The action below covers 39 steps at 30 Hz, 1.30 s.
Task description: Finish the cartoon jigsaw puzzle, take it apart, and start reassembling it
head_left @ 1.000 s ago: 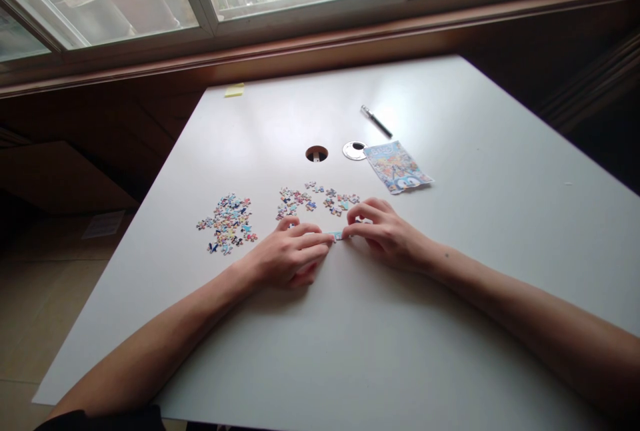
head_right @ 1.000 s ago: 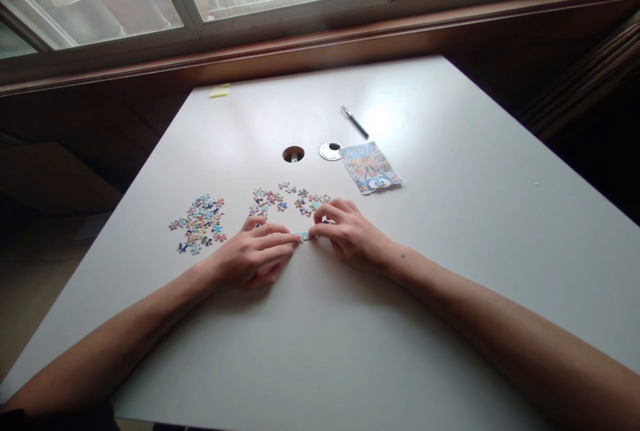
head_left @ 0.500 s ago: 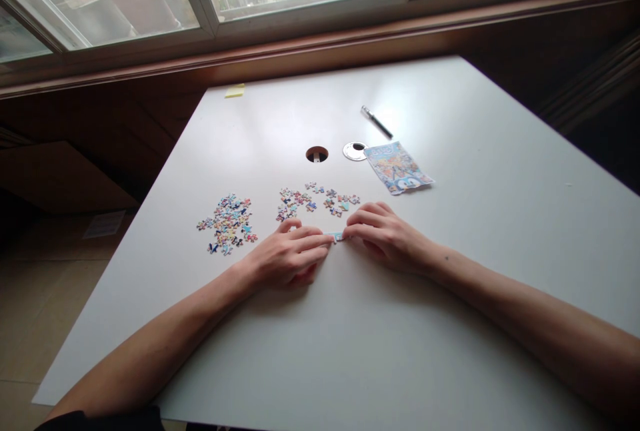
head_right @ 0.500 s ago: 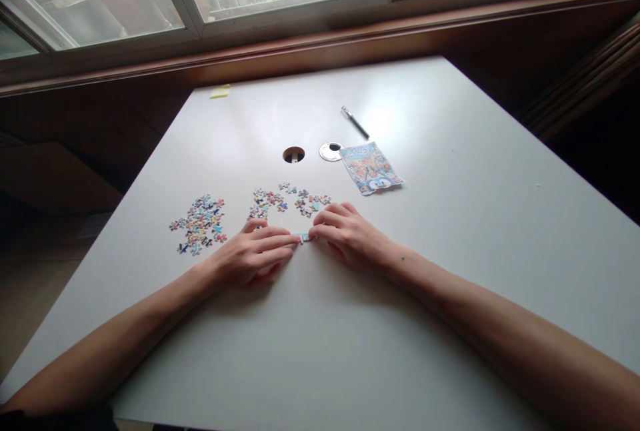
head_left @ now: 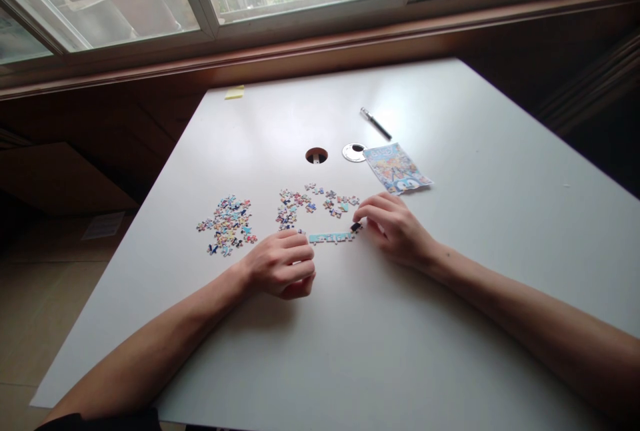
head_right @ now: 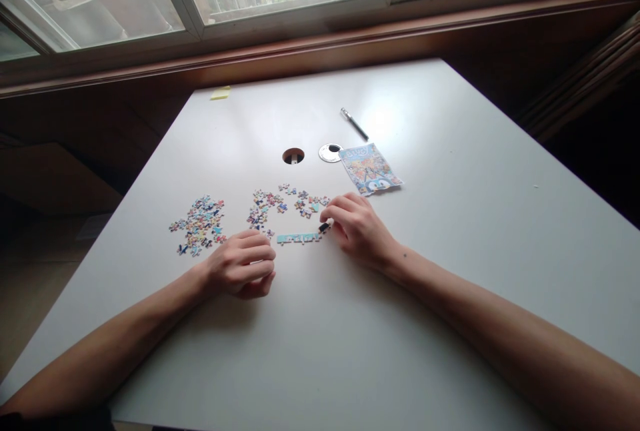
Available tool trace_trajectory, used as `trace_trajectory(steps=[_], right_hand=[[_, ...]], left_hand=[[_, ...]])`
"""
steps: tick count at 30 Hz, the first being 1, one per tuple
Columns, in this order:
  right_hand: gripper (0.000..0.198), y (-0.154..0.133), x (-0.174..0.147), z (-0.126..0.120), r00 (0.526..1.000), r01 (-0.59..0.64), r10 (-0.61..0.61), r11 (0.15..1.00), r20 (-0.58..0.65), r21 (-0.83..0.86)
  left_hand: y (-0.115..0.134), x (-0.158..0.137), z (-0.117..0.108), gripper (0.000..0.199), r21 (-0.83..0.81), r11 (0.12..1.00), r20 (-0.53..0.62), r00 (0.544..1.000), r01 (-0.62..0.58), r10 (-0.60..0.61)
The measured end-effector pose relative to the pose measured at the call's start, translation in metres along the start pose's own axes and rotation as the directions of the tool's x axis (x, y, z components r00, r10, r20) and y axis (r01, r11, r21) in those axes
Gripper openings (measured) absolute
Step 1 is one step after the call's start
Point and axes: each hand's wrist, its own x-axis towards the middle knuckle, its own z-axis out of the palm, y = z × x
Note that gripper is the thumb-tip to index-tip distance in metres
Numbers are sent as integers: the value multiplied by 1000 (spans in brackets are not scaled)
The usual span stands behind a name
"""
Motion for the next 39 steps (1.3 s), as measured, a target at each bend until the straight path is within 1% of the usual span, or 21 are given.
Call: trace_trajectory(steps=[3,5,7,9,12,16,18,20,23,25,29,33,36,39], right_hand=[[26,-2,1,-1,997,15,-11,999,78,-49],[29,-5,1,-2,991,18,-7,997,133,-80],[32,-6,2,-2,987,10,5,996,159,-93],[34,-5,2,-2,990,-9,19,997,140,-75],[33,-1,2,0,996,-37,37,999,76,-12],[37,4,1,1,996,-72,70,997,56,37],[39,6,1,1,994,-107,104,992,44,71],[39,7,1,2,989,-150,150,983,2,102],[38,7,1,3,978,-192,199,976,-55,103],[33,6,1,3,983,-177,179,983,-44,58],[19,3,1,3,996,-92,93,995,4,-47],[12,3,1,3,998,-68,68,998,2,-18],[16,4,1,3,998,-55,55,998,-6,9],[14,5,0,3,995,-94,94,995,-40,-11]], left_hand=[[0,0,-1,26,11,1000,-14,1000,-15,15],[0,2,-1,25,14,1000,-21,1000,-18,18],[0,2,-1,25,16,1000,-18,1000,-14,14],[0,2,0,24,17,1000,-8,1000,-7,7],[-1,1,0,24,12,1000,-9,1000,-10,10],[-1,1,1,25,14,1000,-25,1000,-9,10],[-1,0,1,25,14,1000,-31,999,-10,10],[-2,0,2,25,12,1000,-32,999,-14,14],[-3,0,2,24,14,1000,-18,1000,-12,12],[-3,-1,2,24,19,1000,-5,1000,-4,5],[-3,0,2,24,23,1000,3,1000,2,-2],[-2,1,1,24,17,1000,-18,1000,-10,11],[-2,1,1,24,14,1000,-29,999,-14,15],[-3,1,2,24,12,1000,-33,999,-13,14]])
